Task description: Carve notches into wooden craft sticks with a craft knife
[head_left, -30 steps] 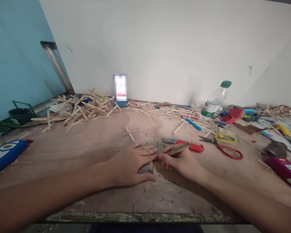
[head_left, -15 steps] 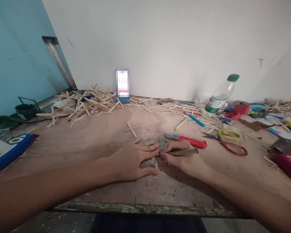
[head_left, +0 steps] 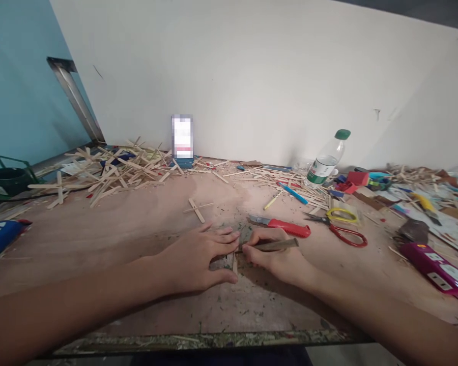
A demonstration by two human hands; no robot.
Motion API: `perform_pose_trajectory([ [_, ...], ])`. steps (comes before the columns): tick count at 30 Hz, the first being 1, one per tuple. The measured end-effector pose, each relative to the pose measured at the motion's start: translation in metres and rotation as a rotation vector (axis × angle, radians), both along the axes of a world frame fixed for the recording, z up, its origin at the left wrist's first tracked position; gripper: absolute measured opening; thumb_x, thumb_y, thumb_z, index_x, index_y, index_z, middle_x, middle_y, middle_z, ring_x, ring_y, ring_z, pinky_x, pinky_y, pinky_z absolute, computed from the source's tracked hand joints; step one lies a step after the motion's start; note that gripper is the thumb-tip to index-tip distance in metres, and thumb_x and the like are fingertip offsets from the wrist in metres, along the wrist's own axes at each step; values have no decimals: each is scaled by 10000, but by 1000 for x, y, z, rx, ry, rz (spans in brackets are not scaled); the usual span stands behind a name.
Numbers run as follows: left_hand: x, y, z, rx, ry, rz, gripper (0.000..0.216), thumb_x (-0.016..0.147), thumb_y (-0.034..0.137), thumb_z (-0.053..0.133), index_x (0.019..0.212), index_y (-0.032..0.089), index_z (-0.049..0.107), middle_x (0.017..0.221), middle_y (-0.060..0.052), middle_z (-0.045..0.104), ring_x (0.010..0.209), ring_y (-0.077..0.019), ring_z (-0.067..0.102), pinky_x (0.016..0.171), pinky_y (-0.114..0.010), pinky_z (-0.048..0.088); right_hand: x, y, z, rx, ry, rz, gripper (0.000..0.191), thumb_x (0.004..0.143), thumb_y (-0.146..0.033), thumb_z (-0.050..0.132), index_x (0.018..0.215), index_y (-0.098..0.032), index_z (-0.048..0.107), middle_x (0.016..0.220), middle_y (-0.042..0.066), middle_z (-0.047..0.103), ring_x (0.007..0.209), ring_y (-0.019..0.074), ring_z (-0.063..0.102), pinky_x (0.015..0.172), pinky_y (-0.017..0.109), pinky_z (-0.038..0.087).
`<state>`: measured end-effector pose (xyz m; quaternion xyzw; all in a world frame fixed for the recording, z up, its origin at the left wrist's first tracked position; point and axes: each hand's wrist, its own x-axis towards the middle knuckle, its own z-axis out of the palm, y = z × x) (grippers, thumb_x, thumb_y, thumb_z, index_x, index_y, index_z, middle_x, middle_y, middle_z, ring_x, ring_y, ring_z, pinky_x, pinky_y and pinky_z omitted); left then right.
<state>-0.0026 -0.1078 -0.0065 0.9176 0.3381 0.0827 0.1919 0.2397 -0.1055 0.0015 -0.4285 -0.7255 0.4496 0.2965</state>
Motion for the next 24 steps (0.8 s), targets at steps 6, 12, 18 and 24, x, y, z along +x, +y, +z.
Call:
perform_pose_trajectory([
  [6,-4,2,-9,209,-17,-116,721,1106,678,432,1564,134,550,1647,-121,487,1548,-325,477,1295,-560,342,-1,-1,5,60,-8,51,281,897,-347,657,661,-194,643,599,-3,610,557,125,473,530,265,360],
  [12,-7,0,-6,561,13,-198,457,1165,341,386,1429,64,636,1506,-155,655,1368,-297,639,1171,-463,447,-2,-4,7,120,-37,67,248,911,-304,646,695,-187,680,626,-8,607,587,125,471,559,269,370],
  [18,-11,0,5,694,133,-229,296,1026,167,555,1273,80,694,1209,-150,751,1068,-282,690,962,-421,510,-5,-4,6,88,-69,19,263,914,-322,667,690,-189,702,618,5,645,572,133,513,527,270,375],
  [24,-16,0,12,732,197,-271,145,992,103,600,958,139,736,943,-85,698,843,-242,619,809,-411,481,-10,-4,9,113,-117,7,269,904,-350,690,680,-201,700,617,13,656,573,145,515,518,278,375],
])
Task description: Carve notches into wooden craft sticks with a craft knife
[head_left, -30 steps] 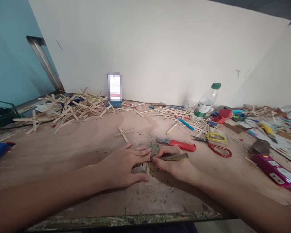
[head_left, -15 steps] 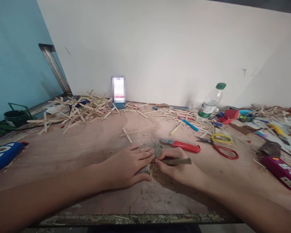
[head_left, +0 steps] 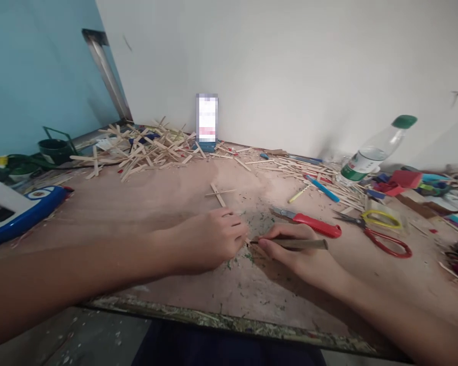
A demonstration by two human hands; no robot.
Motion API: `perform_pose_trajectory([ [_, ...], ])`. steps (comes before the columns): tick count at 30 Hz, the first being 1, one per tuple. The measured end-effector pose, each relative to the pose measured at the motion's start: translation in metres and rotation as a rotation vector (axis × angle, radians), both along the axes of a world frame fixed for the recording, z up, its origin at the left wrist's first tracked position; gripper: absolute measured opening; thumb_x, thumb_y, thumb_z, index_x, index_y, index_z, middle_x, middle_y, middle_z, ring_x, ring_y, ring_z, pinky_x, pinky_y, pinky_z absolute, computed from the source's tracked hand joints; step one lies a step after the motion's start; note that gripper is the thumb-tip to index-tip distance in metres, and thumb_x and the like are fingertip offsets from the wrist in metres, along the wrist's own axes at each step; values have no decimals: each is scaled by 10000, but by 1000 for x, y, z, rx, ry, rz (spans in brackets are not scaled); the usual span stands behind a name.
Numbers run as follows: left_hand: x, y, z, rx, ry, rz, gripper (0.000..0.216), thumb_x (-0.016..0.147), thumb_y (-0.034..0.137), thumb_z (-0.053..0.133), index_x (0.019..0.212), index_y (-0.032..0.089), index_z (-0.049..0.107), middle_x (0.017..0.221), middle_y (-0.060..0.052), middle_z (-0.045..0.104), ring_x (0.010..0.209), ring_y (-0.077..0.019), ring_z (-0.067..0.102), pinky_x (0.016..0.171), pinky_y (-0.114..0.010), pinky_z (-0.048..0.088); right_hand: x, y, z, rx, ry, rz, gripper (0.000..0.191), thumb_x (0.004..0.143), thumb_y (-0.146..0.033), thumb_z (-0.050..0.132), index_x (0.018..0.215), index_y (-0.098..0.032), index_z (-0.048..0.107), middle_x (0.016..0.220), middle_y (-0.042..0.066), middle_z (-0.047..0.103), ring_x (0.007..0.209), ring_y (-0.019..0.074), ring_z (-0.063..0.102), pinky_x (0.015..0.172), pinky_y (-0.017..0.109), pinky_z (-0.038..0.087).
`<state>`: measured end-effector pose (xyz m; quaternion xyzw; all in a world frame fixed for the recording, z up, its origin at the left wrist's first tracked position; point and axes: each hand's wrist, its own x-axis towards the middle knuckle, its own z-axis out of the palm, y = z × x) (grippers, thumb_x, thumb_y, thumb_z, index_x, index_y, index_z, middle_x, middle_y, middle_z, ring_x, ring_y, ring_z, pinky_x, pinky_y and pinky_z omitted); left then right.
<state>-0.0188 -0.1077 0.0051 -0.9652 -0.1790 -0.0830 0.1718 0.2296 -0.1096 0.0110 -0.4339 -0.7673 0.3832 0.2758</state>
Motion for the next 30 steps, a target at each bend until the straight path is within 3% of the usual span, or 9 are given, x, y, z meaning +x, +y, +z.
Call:
perform_pose_trajectory([
  [4,0,-6,6,22,42,-23,199,969,99,614,809,158,717,869,-81,656,802,-242,598,785,-422,460,-3,1,-1,16,-11,3,260,903,-358,678,695,-204,710,606,11,644,556,148,505,497,280,357],
  [13,5,-15,10,-31,79,27,51,816,139,689,798,154,735,847,-98,633,814,-278,595,786,-445,469,-3,-2,-4,67,-22,-34,311,900,-384,670,646,-209,633,575,6,590,553,143,486,501,279,357],
  [21,8,-19,11,-8,119,51,118,855,112,644,809,147,747,879,-125,655,845,-295,620,830,-475,480,-1,-2,-6,89,-6,-21,339,908,-383,670,623,-205,620,562,-5,567,538,129,455,495,279,329],
  [30,8,-19,13,-32,93,65,80,832,139,689,761,159,722,854,-109,631,833,-283,604,752,-443,452,-1,-2,-4,108,-12,6,341,916,-375,665,617,-221,603,542,9,534,519,152,442,489,312,312],
])
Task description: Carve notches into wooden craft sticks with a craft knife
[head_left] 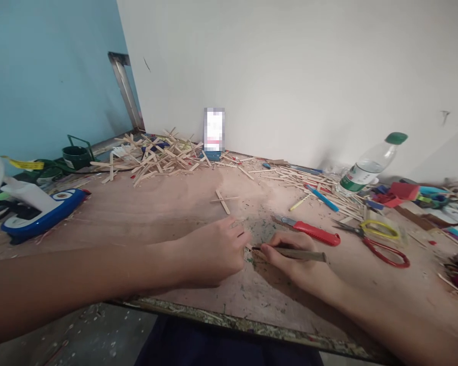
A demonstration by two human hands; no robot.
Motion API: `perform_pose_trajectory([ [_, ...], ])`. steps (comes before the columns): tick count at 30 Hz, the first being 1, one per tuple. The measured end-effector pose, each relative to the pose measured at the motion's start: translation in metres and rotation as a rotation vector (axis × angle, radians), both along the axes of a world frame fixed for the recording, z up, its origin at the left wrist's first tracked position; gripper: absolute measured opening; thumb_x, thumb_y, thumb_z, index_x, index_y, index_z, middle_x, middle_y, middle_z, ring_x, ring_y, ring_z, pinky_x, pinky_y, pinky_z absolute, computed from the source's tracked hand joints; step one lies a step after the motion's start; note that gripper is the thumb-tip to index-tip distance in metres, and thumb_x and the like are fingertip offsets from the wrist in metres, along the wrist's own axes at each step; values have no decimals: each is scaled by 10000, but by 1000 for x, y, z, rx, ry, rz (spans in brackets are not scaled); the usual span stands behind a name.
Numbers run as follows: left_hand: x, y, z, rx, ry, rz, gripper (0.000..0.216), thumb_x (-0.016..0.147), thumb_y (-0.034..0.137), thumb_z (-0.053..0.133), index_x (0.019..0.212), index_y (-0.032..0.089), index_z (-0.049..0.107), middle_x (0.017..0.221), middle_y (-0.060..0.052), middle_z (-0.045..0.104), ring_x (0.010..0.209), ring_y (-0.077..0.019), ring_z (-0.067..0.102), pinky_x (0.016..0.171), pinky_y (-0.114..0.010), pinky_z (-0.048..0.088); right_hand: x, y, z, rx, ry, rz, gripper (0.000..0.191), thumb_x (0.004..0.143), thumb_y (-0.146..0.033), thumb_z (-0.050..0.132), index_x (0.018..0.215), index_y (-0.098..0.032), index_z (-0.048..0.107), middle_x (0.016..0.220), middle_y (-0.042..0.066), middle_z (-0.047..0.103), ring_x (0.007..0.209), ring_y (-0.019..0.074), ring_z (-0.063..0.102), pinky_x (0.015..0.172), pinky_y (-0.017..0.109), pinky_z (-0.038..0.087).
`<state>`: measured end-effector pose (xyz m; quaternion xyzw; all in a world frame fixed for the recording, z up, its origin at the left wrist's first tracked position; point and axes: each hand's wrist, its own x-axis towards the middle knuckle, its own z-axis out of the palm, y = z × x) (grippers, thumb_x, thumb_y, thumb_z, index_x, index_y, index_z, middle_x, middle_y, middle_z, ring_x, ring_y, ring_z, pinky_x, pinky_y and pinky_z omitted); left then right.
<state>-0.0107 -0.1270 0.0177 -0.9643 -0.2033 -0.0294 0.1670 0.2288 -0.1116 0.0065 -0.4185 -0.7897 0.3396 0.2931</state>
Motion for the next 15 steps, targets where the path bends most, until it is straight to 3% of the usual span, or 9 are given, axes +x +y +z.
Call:
perform_pose_trajectory([
  [10,0,1,-1,-15,-10,16,47,786,166,717,754,158,683,860,-124,643,816,-282,589,740,-431,442,1,2,0,-39,6,4,353,885,-415,672,607,-222,573,547,-4,525,533,143,428,495,297,309],
  [15,-3,2,-6,7,-74,17,86,859,197,672,877,129,722,906,-120,673,851,-278,599,904,-473,463,3,4,5,-116,10,23,306,891,-373,682,635,-212,635,596,17,579,568,156,459,520,311,337],
])
